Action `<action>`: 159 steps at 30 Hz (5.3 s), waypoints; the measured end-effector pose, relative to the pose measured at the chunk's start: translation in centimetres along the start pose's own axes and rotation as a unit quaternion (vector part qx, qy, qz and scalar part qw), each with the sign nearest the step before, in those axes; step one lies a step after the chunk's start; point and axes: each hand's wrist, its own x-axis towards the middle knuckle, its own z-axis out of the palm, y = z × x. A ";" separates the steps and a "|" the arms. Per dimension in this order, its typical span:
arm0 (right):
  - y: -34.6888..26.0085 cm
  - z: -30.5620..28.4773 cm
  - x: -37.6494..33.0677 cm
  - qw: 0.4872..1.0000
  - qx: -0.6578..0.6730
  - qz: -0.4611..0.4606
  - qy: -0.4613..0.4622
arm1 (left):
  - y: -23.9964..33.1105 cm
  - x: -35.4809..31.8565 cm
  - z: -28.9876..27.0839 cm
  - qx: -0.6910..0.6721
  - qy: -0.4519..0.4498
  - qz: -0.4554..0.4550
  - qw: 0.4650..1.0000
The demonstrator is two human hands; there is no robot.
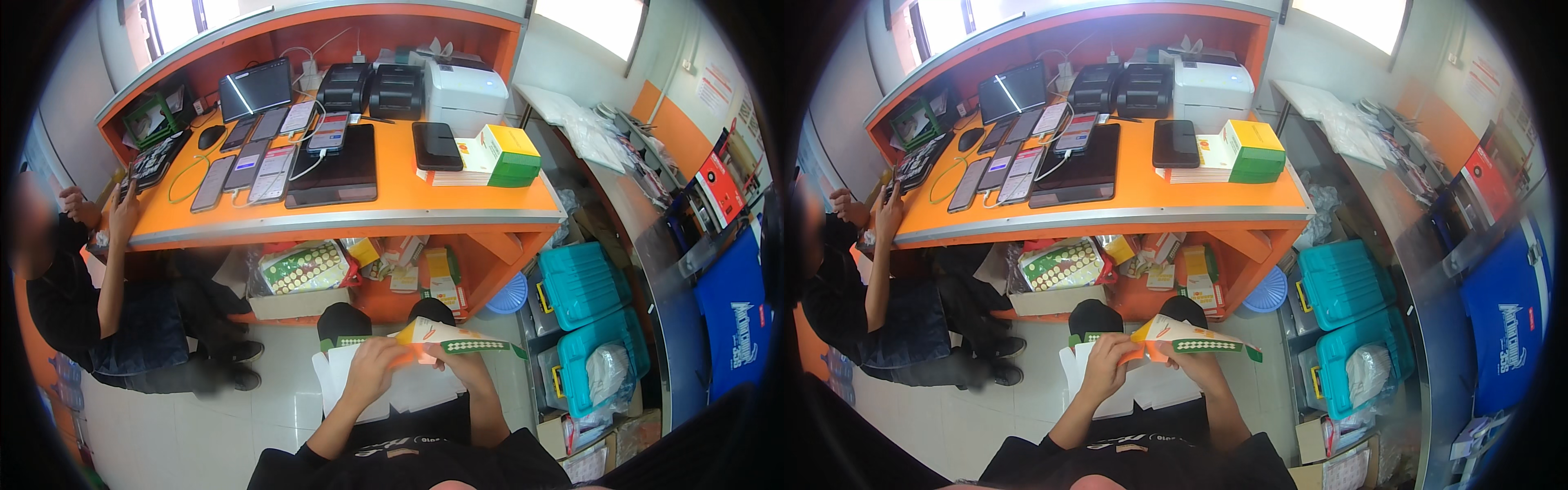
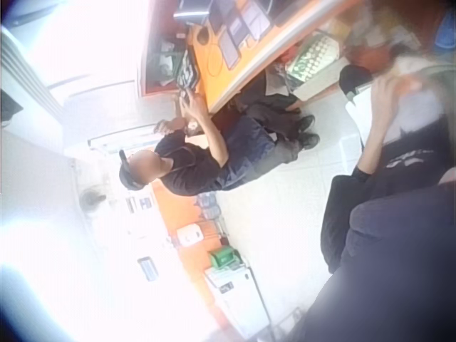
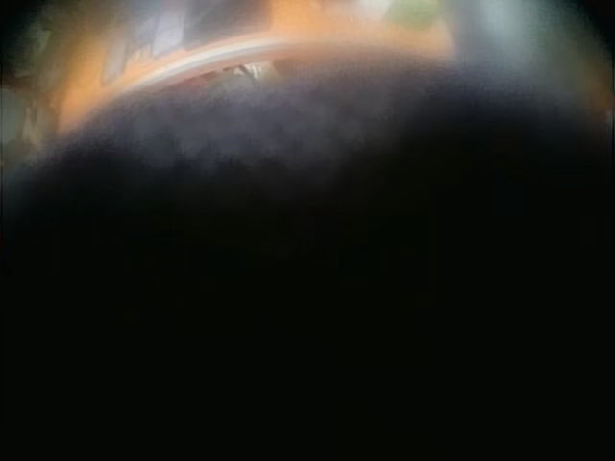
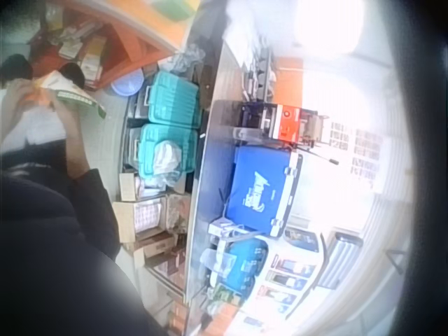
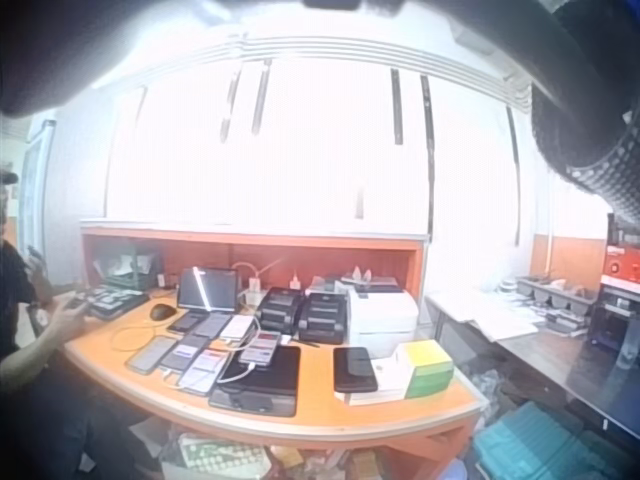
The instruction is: The person sits on the floor and repeatedly folds small rectangular boxes from flat paper, then places them on the orange counter. The person handles multiple boxes one at a time, folding edges and tucking flaps to form closed boxes.
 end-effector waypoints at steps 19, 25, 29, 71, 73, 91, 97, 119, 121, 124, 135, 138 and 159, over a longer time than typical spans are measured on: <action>15.1 -1.6 3.4 0.933 -0.177 -0.272 0.154 | 2.1 0.7 1.6 -0.194 0.106 -0.226 0.949; 16.6 -2.1 3.9 0.969 -0.021 -0.188 0.157 | 1.7 0.6 1.6 -0.179 0.098 -0.212 0.956; 16.5 -1.8 3.9 0.965 -0.025 -0.199 0.166 | 2.0 0.7 1.8 -0.174 0.103 -0.219 0.955; 7.1 1.0 1.4 0.991 -0.031 -0.120 0.041 | 1.6 -0.3 2.4 -0.121 0.151 -0.179 0.964; 7.3 1.1 1.4 0.994 -0.013 -0.102 0.039 | 1.7 -0.4 2.7 -0.146 0.153 -0.204 0.956; 7.2 0.8 1.8 0.993 -0.013 -0.101 -0.053 | 2.0 -0.6 3.5 -0.200 0.162 -0.240 0.936; 7.4 0.6 1.9 0.994 0.011 -0.081 -0.075 | 2.0 -0.7 3.6 -0.209 0.146 -0.265 0.930; 7.1 1.0 1.0 0.993 0.060 -0.096 0.029 | 2.4 -0.3 2.3 -0.173 0.134 -0.217 0.951; 7.4 0.5 1.0 0.990 0.016 -0.140 0.031 | 2.6 -0.3 2.1 -0.163 0.132 -0.218 0.953; 7.6 -0.3 0.8 0.979 -0.047 -0.196 0.037 | 2.6 -0.4 1.8 -0.149 0.121 -0.217 0.957; 7.0 -0.9 -0.3 0.959 -0.114 -0.255 0.054 | 2.7 -0.3 1.0 -0.215 0.075 -0.209 0.951; 7.1 -0.9 -0.2 0.958 -0.115 -0.257 0.057 | 2.5 -0.1 0.7 -0.276 0.042 -0.250 0.927; 6.9 -0.7 -0.7 0.947 -0.144 -0.279 0.065 | 3.8 -0.6 -0.5 -0.282 0.028 -0.254 0.925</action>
